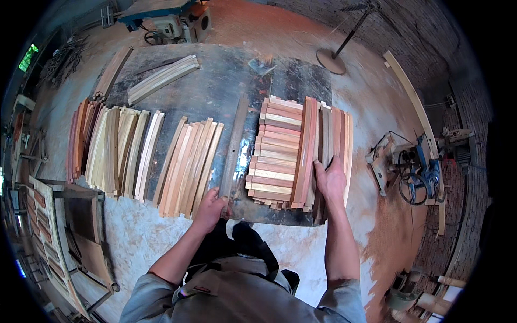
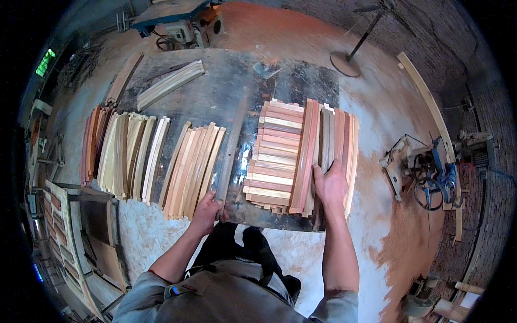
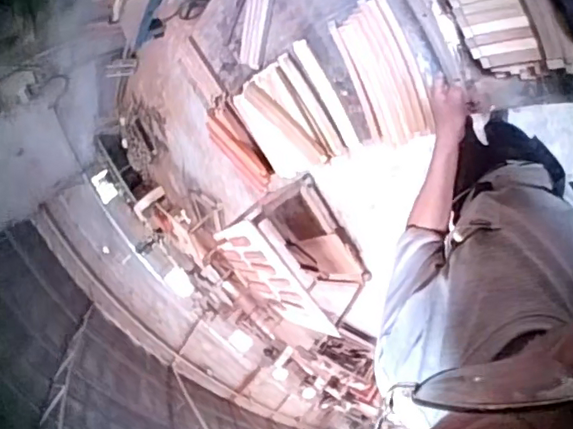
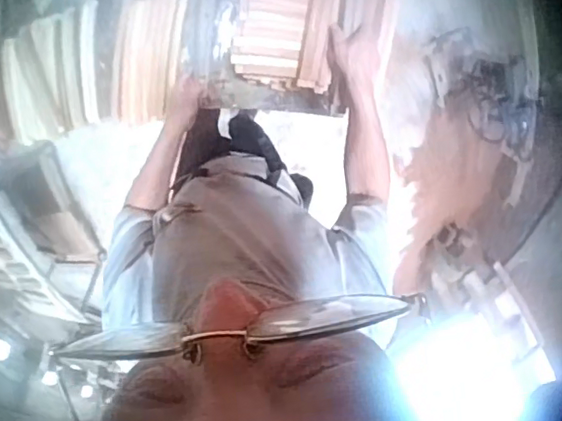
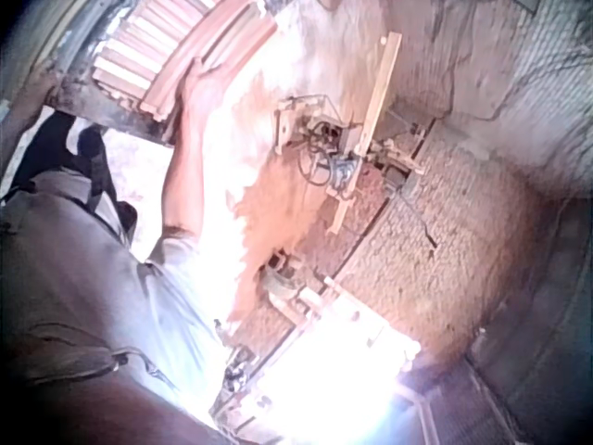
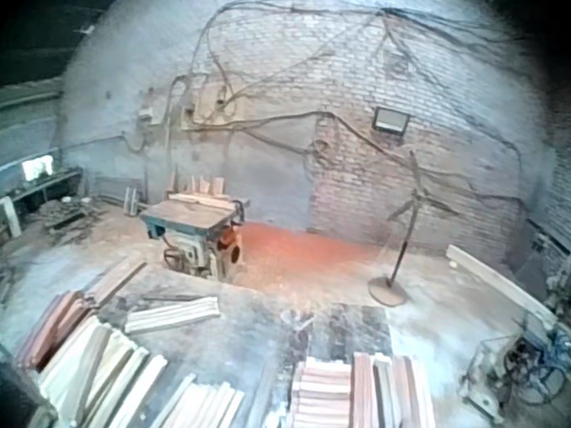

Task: The person sorts and stacks thin wooden planks on a workbench. They pick up planks from scattered piles, arrange them by color and size, and form neat stacks on the table.

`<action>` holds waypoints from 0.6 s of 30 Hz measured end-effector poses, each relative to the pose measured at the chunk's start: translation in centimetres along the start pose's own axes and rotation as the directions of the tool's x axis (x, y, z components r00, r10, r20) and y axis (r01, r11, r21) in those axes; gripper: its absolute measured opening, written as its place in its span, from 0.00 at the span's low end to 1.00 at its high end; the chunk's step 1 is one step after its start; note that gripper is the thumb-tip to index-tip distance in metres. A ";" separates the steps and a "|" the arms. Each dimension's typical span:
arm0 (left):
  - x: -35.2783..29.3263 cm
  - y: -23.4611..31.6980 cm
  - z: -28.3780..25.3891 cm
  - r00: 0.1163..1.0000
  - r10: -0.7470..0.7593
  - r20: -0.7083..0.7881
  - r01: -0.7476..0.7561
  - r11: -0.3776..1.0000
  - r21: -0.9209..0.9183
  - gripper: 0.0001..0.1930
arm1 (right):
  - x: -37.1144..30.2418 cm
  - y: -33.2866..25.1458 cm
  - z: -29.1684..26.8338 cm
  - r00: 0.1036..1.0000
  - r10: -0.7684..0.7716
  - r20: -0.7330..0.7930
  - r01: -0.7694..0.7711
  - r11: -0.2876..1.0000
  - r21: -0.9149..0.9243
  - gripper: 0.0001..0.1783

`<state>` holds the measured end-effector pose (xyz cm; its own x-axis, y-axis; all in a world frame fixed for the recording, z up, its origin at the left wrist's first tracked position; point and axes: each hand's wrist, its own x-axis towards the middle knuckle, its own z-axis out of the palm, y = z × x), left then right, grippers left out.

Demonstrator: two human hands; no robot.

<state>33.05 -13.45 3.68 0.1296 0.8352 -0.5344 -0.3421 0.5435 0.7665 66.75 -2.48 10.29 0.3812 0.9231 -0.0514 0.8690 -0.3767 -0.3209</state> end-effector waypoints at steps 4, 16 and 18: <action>-0.4 0.7 0.1 1.000 0.004 0.009 -0.004 1.000 -0.008 0.14 | 0.0 0.2 0.6 1.000 -0.025 -0.015 0.025 1.000 -0.010 0.38; -0.6 1.1 -0.5 0.999 0.038 -0.008 -0.037 0.994 0.103 0.17 | -0.1 -0.1 0.3 1.000 -0.012 -0.022 0.011 1.000 -0.021 0.36; -0.5 0.6 -0.5 0.998 0.048 -0.029 -0.043 0.988 0.145 0.18 | -0.1 0.0 0.1 1.000 -0.008 -0.027 0.007 1.000 -0.023 0.36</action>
<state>32.35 -13.58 4.23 0.0862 0.8577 -0.5069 -0.2087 0.5131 0.8326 66.71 -2.57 10.15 0.3828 0.9235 -0.0239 0.8786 -0.3719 -0.2995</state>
